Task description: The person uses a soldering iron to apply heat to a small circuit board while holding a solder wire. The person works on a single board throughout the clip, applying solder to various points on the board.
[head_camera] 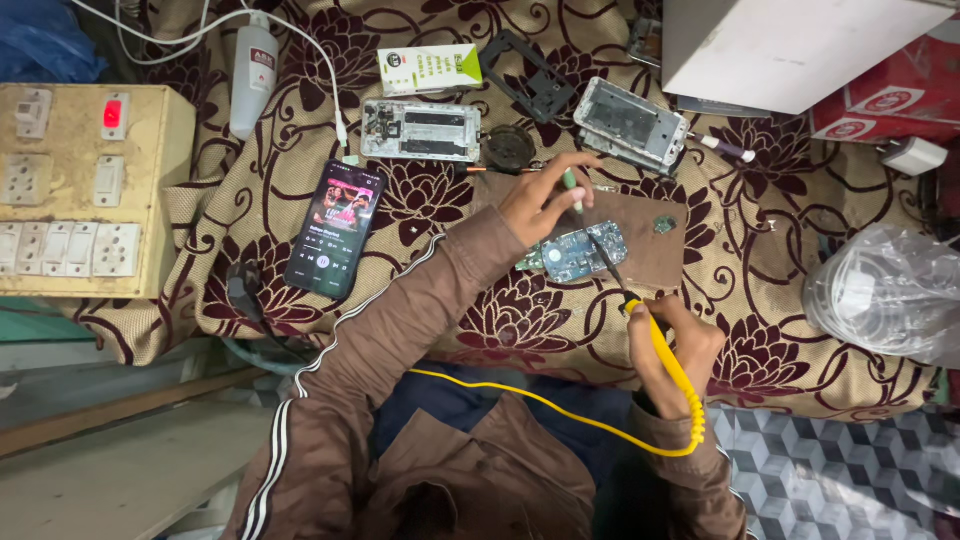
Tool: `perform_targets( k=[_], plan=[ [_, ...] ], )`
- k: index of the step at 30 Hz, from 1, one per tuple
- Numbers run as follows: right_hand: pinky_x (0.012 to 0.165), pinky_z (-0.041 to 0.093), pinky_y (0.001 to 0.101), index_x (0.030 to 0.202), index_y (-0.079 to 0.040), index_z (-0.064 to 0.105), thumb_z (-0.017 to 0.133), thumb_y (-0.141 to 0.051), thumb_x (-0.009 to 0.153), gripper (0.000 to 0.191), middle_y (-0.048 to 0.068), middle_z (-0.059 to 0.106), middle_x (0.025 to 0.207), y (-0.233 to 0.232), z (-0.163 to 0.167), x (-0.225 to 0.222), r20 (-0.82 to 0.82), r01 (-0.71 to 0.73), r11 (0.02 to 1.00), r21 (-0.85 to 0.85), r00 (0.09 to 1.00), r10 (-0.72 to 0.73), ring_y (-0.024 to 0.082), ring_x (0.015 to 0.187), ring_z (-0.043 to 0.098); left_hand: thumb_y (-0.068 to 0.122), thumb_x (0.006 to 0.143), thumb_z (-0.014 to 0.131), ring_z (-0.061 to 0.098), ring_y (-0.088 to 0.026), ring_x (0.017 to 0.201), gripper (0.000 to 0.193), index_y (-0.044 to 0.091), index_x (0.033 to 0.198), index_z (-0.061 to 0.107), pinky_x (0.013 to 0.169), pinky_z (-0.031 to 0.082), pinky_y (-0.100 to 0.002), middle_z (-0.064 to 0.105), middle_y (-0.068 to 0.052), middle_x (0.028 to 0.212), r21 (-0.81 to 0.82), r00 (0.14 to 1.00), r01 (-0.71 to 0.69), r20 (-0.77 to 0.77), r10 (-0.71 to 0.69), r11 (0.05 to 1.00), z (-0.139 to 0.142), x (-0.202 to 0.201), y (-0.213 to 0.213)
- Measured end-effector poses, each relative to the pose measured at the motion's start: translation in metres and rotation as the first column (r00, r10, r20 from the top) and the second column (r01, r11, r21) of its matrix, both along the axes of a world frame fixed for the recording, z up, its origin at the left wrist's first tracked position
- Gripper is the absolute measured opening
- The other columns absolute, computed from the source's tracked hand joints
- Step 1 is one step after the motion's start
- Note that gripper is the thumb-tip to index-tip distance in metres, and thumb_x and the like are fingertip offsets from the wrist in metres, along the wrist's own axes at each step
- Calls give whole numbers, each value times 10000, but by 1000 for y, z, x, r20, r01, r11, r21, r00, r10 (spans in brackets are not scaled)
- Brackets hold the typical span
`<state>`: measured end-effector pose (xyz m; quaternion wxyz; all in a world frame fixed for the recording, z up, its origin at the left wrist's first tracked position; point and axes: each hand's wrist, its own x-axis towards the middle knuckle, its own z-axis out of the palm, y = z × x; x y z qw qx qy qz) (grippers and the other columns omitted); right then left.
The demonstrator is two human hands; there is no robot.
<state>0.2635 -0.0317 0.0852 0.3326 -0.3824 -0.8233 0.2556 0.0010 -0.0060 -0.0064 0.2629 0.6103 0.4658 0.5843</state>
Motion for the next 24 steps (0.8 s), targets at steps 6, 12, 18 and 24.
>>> perform_targets(
  k=[6, 12, 18, 24],
  plan=[
    [535, 457, 337, 866, 45, 691, 674, -95, 911, 149, 160, 651, 649, 1, 0, 0, 26, 42, 998, -50, 999, -41, 223, 524, 648, 21, 1054, 565, 730, -186, 980, 310, 71, 1358, 526, 886, 622, -323, 706, -90, 1025, -1, 974, 92, 210, -90, 996, 7, -6, -8],
    [551, 463, 351, 857, 31, 687, 675, -106, 910, 147, 156, 639, 647, 1, 3, 0, 24, 41, 998, -50, 999, -40, 234, 528, 637, -59, 1014, 575, 707, -182, 979, 225, 52, 1193, 654, 861, 582, -300, 706, -90, 1017, 58, 937, 337, 81, -340, 940, 12, -4, -11],
    [568, 482, 335, 881, 34, 690, 660, -106, 911, 147, 159, 660, 678, 1, 6, -1, 19, 22, 999, -39, 1000, -22, 228, 557, 664, -129, 915, 595, 685, -220, 931, 260, 36, 1071, 722, 854, 587, -322, 675, -101, 1034, 48, 960, 280, -5, -281, 959, 15, -5, -11],
    [558, 485, 328, 875, 44, 697, 668, -102, 916, 155, 159, 670, 676, 0, 5, 0, 25, 21, 999, -39, 999, -20, 223, 560, 677, -170, 858, 586, 709, -214, 932, 304, 29, 1038, 730, 852, 583, -307, 677, -92, 1034, 39, 978, 199, -75, -196, 979, 18, -16, -13]
  ],
)
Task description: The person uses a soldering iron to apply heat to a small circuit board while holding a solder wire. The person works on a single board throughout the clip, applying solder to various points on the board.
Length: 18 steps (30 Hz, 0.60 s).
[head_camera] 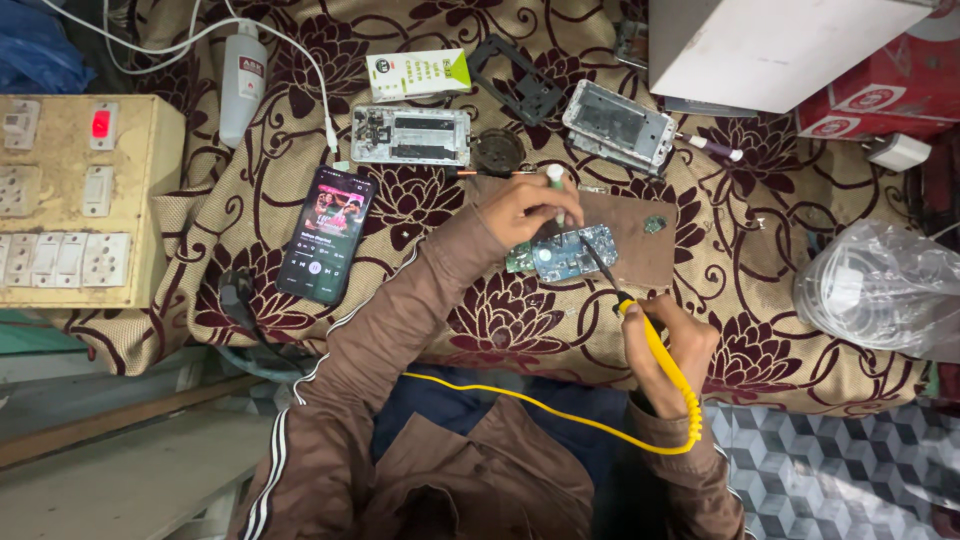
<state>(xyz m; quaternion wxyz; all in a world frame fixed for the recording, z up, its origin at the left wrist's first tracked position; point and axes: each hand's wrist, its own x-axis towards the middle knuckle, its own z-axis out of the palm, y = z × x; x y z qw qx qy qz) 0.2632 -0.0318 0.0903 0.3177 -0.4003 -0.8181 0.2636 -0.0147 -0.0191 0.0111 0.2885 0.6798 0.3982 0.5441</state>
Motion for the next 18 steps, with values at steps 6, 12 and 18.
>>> perform_targets(
  k=[6, 12, 18],
  plan=[
    [565, 489, 324, 885, 54, 701, 672, -92, 911, 151, 156, 676, 679, -3, 1, 1, -11, -26, 1000, 9, 1000, 26, 216, 572, 683, -160, 908, 613, 716, -207, 943, 261, 56, 995, 731, 863, 631, -295, 671, -93, 1053, -5, 998, -68, -7, 68, 998, -11, 2, 4],
    [574, 498, 322, 875, 46, 694, 666, -77, 912, 132, 155, 683, 689, -2, 0, 2, 3, -24, 1000, 2, 1000, 24, 224, 584, 694, -179, 847, 600, 723, -219, 894, 297, 20, 1017, 738, 805, 595, -317, 705, -110, 1005, 26, 990, -142, -11, 143, 989, -8, -2, 4],
    [599, 496, 322, 885, 42, 687, 666, -93, 924, 142, 150, 672, 699, 2, -2, 4, -16, -50, 998, 25, 999, 50, 219, 611, 689, -106, 1007, 594, 708, -197, 879, 431, 98, 1386, 565, 838, 597, -315, 691, -81, 952, -107, 988, -139, 50, 145, 985, 4, 2, -2]
  ],
)
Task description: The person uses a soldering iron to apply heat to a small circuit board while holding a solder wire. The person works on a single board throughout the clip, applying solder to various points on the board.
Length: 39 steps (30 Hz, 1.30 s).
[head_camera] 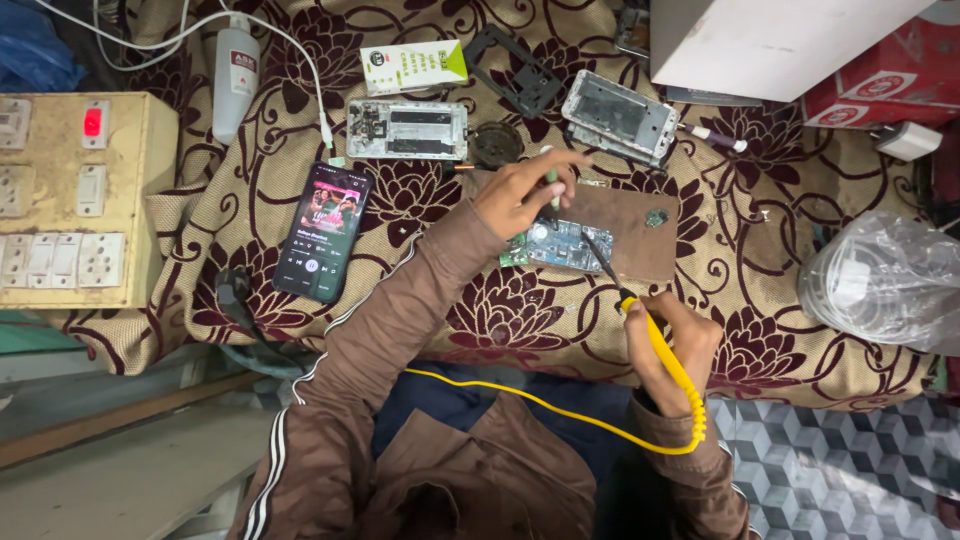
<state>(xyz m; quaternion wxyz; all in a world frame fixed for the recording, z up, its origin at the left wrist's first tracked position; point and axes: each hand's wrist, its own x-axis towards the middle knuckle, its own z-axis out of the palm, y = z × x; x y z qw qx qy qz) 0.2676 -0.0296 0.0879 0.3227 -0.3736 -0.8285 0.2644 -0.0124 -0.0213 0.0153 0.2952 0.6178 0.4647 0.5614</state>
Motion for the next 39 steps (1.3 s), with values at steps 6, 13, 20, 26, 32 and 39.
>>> perform_targets(
  k=[6, 13, 20, 26, 32, 39],
  plan=[
    [517, 441, 314, 842, 27, 690, 655, -126, 911, 171, 119, 627, 592, 5, 7, 1, 38, 46, 988, -146, 998, -41, 174, 489, 612, -23, 951, 642, 741, -183, 985, 699, 142, 1518, 268, 888, 625, -325, 728, -68, 1044, -17, 979, 53, 200, -48, 998, -3, 2, 3],
    [528, 451, 299, 815, 23, 667, 648, -114, 916, 172, 94, 628, 594, 7, 14, -3, 9, 29, 989, -142, 1000, -28, 141, 509, 615, -28, 1013, 643, 766, -201, 1020, 423, 105, 1379, 476, 939, 627, -350, 755, -91, 1033, 29, 993, 55, 99, -58, 998, -16, 2, 6],
    [513, 433, 305, 812, 36, 668, 656, -108, 906, 172, 111, 609, 583, 7, 14, -3, 35, 48, 991, -128, 998, -44, 153, 485, 586, 2, 1021, 642, 769, -184, 995, 384, 112, 1362, 504, 926, 641, -338, 762, -81, 1009, 20, 994, 47, 102, -49, 999, -18, 4, 8],
    [516, 436, 304, 808, 34, 664, 658, -113, 907, 178, 112, 612, 584, 7, 13, -3, 28, 48, 990, -135, 999, -44, 149, 487, 593, -7, 1023, 629, 758, -176, 977, 376, 107, 1360, 506, 902, 632, -321, 749, -75, 999, 34, 993, 32, 113, -36, 999, -11, 6, 3],
    [519, 443, 308, 821, 37, 671, 670, -115, 905, 174, 121, 614, 589, 7, 12, -3, 27, 47, 992, -120, 999, -45, 165, 493, 603, -20, 1022, 619, 756, -169, 988, 371, 89, 1361, 515, 907, 618, -311, 752, -82, 1002, 48, 992, 7, 126, -13, 999, -5, 1, 1],
    [534, 453, 307, 822, 33, 666, 668, -111, 908, 168, 127, 617, 599, 6, 13, -3, 28, 34, 994, -105, 999, -31, 168, 498, 613, -16, 1030, 609, 763, -169, 993, 356, 90, 1355, 511, 928, 620, -316, 754, -80, 999, 64, 996, 9, 86, -14, 998, -9, 1, 2]
  ],
)
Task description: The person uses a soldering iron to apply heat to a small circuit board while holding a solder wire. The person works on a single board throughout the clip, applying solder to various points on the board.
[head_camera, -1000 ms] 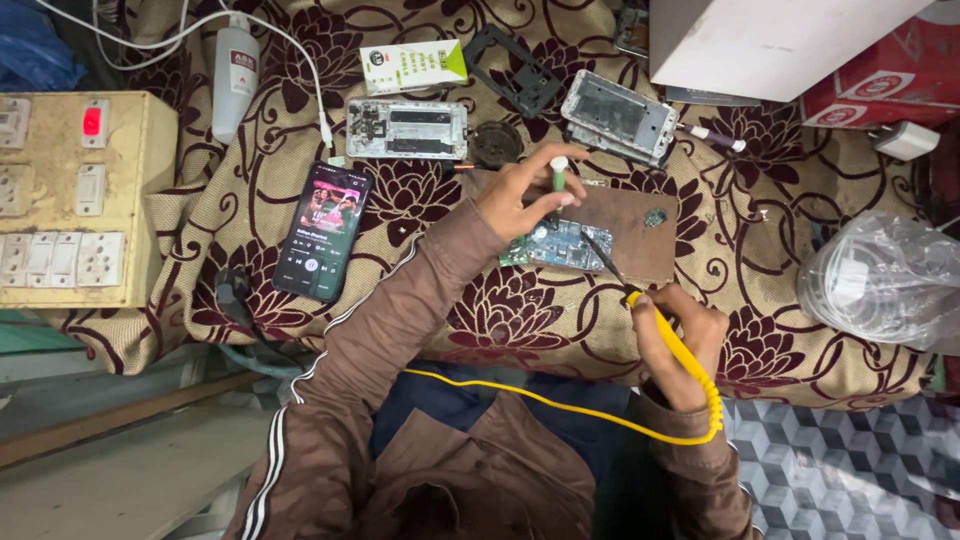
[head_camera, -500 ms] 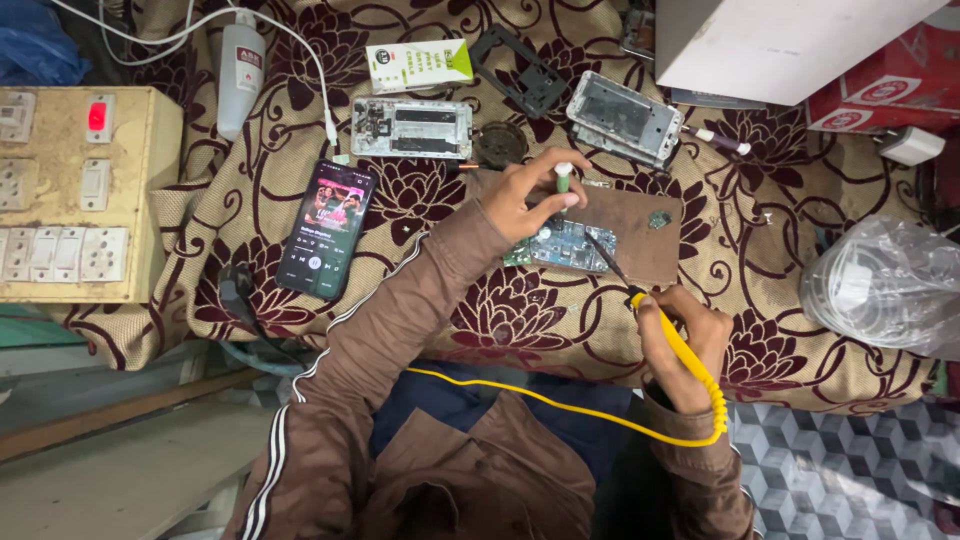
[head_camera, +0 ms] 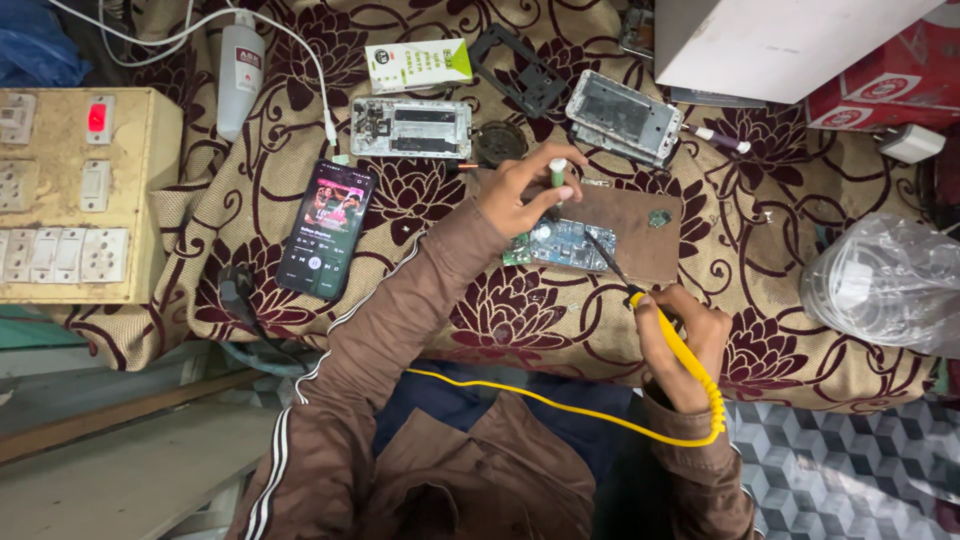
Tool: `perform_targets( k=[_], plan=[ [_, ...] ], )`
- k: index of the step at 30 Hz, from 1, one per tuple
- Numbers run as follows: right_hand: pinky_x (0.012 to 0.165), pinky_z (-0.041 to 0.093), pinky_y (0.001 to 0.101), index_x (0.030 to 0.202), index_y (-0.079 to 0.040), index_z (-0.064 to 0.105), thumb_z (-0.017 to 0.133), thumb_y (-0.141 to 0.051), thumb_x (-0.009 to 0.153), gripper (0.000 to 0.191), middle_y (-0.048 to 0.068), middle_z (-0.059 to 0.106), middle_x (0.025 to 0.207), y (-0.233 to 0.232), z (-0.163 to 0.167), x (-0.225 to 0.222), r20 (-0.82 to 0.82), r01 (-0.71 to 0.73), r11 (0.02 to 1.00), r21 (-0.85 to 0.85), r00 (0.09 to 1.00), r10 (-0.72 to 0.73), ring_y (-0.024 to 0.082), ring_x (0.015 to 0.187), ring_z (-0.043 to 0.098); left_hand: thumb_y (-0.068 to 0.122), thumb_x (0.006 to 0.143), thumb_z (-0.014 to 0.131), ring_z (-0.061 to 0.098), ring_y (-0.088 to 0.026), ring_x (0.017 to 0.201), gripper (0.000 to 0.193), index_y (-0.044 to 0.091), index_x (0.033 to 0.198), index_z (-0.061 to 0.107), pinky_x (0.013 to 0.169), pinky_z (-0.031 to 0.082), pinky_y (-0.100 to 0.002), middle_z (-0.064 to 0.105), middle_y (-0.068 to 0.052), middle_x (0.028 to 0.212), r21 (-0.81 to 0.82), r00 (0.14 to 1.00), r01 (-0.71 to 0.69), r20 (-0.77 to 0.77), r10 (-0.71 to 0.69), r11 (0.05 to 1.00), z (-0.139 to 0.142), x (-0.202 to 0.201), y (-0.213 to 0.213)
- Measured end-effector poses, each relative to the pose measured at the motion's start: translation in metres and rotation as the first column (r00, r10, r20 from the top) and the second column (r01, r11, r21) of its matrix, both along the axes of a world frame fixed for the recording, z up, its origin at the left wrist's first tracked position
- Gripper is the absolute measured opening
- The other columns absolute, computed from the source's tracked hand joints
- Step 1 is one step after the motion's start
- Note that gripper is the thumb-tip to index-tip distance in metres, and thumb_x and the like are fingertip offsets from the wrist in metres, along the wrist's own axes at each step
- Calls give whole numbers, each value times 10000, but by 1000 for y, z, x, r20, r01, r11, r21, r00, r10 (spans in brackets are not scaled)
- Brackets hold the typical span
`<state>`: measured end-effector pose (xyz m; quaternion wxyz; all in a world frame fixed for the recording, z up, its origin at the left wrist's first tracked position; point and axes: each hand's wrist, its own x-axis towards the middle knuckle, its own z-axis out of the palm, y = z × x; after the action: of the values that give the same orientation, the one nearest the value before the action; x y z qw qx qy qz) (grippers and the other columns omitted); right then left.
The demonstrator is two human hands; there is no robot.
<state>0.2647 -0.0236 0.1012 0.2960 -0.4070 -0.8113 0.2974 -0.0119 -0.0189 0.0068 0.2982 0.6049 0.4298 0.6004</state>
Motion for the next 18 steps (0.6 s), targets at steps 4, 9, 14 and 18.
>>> perform_targets(
  k=[4, 9, 14, 18],
  plan=[
    [531, 445, 305, 830, 32, 668, 663, -111, 914, 166, 127, 620, 606, -1, 1, 0, 3, -1, 1000, -9, 1000, 1, 170, 502, 610, -15, 1026, 607, 766, -178, 1003, 344, 86, 1339, 504, 935, 623, -317, 760, -84, 1012, -11, 1000, 1, -3, -1, 1000, -4, -1, 2],
    [516, 439, 306, 828, 35, 673, 662, -108, 902, 161, 129, 625, 605, -1, 1, 0, 21, 19, 1000, -17, 1000, -18, 172, 491, 610, -23, 1010, 634, 781, -198, 1008, 319, 82, 1286, 510, 956, 644, -341, 768, -92, 1025, -7, 1000, -21, -19, 21, 1000, -9, 0, 6],
    [523, 444, 296, 847, 34, 680, 660, -106, 909, 154, 122, 631, 623, -1, 1, 0, -4, 3, 1000, -2, 1000, -3, 157, 516, 622, -41, 987, 638, 780, -206, 1002, 351, 71, 1289, 498, 948, 640, -350, 761, -100, 1016, -11, 1000, -16, -1, 16, 1000, -11, -1, 5],
    [512, 429, 298, 832, 36, 675, 660, -103, 914, 163, 113, 604, 589, -1, 0, -1, 3, 18, 999, -31, 1000, -18, 153, 498, 590, -48, 989, 638, 781, -202, 1002, 349, 71, 1282, 493, 944, 639, -342, 762, -101, 1010, -4, 1000, -10, 16, 10, 1000, -11, -1, 6]
  ],
)
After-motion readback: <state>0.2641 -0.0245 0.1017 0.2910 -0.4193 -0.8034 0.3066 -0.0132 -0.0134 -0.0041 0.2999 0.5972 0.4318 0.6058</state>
